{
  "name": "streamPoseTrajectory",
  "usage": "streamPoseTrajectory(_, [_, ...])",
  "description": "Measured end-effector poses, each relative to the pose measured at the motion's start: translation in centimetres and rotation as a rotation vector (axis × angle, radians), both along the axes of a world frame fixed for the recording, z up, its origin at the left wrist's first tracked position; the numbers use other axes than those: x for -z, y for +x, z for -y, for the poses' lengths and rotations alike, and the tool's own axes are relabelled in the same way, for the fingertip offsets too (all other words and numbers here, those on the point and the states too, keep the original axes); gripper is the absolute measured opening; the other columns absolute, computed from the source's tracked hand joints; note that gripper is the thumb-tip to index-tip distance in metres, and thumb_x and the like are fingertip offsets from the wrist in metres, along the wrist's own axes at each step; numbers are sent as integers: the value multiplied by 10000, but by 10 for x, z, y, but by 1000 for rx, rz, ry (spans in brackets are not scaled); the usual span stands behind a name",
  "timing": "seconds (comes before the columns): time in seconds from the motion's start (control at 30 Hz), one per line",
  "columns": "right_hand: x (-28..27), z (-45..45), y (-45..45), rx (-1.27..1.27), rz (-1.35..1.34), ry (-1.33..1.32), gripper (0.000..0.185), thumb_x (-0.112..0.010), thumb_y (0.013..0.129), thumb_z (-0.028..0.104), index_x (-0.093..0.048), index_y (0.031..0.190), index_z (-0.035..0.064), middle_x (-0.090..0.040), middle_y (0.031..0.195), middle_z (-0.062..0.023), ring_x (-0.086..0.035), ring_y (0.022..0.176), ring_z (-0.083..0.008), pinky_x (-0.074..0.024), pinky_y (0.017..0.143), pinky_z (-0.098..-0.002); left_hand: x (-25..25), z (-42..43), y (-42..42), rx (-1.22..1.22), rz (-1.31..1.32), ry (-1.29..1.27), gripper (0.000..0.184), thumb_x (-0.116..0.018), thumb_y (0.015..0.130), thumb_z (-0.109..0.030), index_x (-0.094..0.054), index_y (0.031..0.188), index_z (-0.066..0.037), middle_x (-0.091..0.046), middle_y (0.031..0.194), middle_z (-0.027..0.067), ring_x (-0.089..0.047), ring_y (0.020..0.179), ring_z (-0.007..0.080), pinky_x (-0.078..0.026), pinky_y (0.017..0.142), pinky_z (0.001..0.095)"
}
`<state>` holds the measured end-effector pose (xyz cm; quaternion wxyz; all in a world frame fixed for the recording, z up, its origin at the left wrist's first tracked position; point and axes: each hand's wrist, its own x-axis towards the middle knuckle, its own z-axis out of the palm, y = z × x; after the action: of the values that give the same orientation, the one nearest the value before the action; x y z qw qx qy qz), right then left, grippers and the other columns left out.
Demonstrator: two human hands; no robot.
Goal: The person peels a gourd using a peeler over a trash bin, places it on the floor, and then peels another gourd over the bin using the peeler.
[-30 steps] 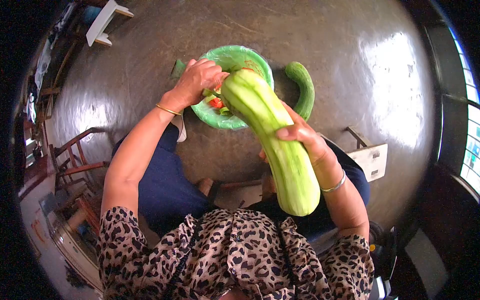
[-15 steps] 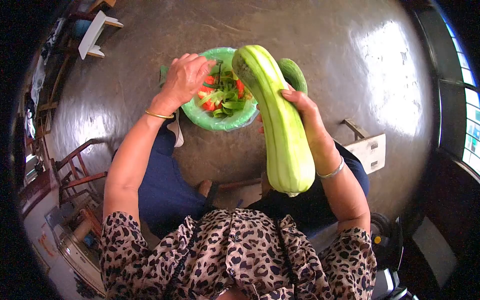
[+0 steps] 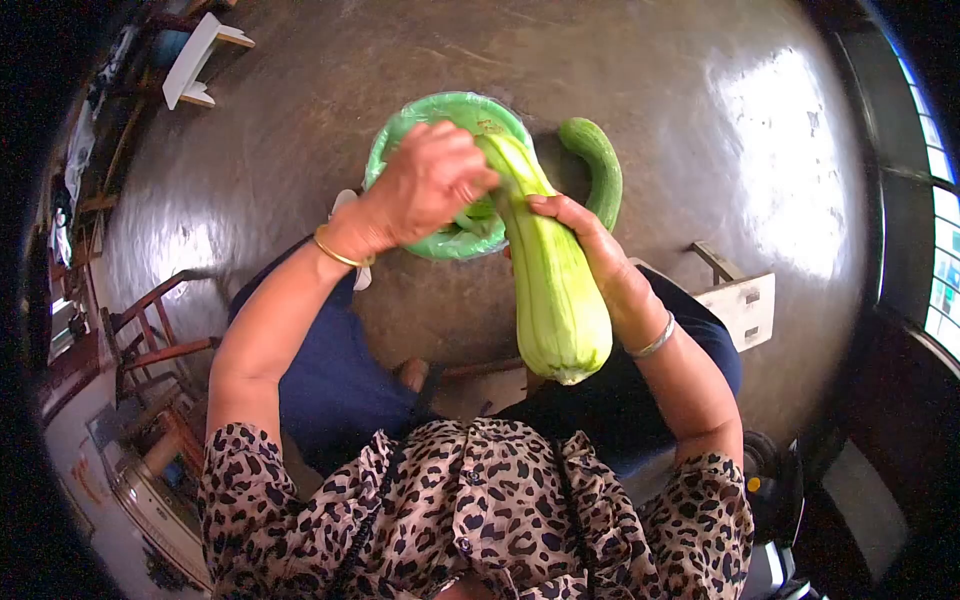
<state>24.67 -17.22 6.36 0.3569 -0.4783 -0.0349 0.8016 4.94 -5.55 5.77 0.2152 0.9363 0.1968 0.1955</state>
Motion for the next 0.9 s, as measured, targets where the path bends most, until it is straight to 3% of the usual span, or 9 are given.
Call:
streamPoseTrajectory(0.1, [19, 2, -4, 34, -40, 46, 415, -587, 881, 432, -622, 1041, 52, -673, 804, -127, -648, 638, -200, -540, 578, -314, 9, 14, 13, 33, 185, -29, 364, -491, 966, -375, -584, 775, -78, -497, 752, 88, -503, 773, 272, -384, 744, 396])
streamPoseTrajectory(0.13, [20, 2, -3, 8, -84, 19, 421, -569, 892, 420, -596, 1114, 63, -660, 849, -130, -652, 670, -224, -544, 578, -332, 11, 13, 11, 27, 183, -29, 364, -491, 966, -375, -584, 775, -78, -497, 752, 88, -503, 773, 272, -384, 744, 396])
streamPoseTrajectory(0.4, [-7, 11, -2, -64, 42, -11, 522, -582, 890, 410, -498, 1282, 76, -636, 886, -112, -651, 690, -218, -539, 606, -323, 44, -20, -25, -52, -107, 66, 290, -502, 957, -343, -649, 839, -123, -516, 763, 43, -516, 795, 243, -391, 726, 390])
streamPoseTrajectory(0.47, [-11, 15, 1, -62, 70, 57, 596, -597, 874, 382, -434, 1348, 59, -626, 907, -147, -649, 667, -240, -541, 592, -332, 53, -33, -42, -65, -259, 259, 247, -490, 961, -321, -669, 889, -166, -533, 781, 20, -522, 826, 224, -393, 715, 403])
streamPoseTrajectory(0.6, [-19, 22, 15, -84, -34, 297, 741, -597, 854, 334, -279, 1460, 50, -606, 935, -206, -643, 639, -283, -543, 548, -381, 59, -36, -62, -264, -291, 117, 201, -514, 946, -288, -690, 979, -194, -566, 807, 14, -549, 868, 221, -389, 708, 411])
streamPoseTrajectory(0.7, [-20, 17, 15, 21, -3, 110, 691, -564, 884, 473, -417, 1352, -14, -608, 931, -192, -638, 679, -228, -553, 568, -356, 61, -33, -51, -279, -293, -8, 275, -553, 938, -344, -655, 804, -128, -603, 805, 43, -574, 841, 258, -370, 722, 425])
streamPoseTrajectory(0.77, [-11, 17, 17, 78, -47, 80, 642, -570, 882, 486, -481, 1283, -7, -621, 929, -153, -644, 694, -210, -554, 591, -331, 64, -29, -51, -263, -366, 120, 297, -537, 940, -372, -656, 818, -129, -606, 802, 48, -578, 824, 261, -367, 718, 426])
streamPoseTrajectory(0.83, [-3, 12, 22, 124, -92, 49, 602, -576, 880, 499, -546, 1214, 0, -635, 926, -113, -649, 710, -191, -556, 614, -305, 59, -28, -46, -231, -468, 189, 245, -509, 948, -321, -696, 986, -168, -584, 804, 52, -567, 840, 259, -392, 695, 413])
streamPoseTrajectory(0.9, [3, 13, 26, 150, -260, 22, 595, -564, 885, 511, -589, 1135, -29, -651, 918, -116, -648, 733, -186, -558, 641, -312, 49, -31, -35, -308, -301, 117, 270, -502, 953, -336, -684, 919, -140, -561, 769, 53, -553, 798, 254, -379, 690, 393])
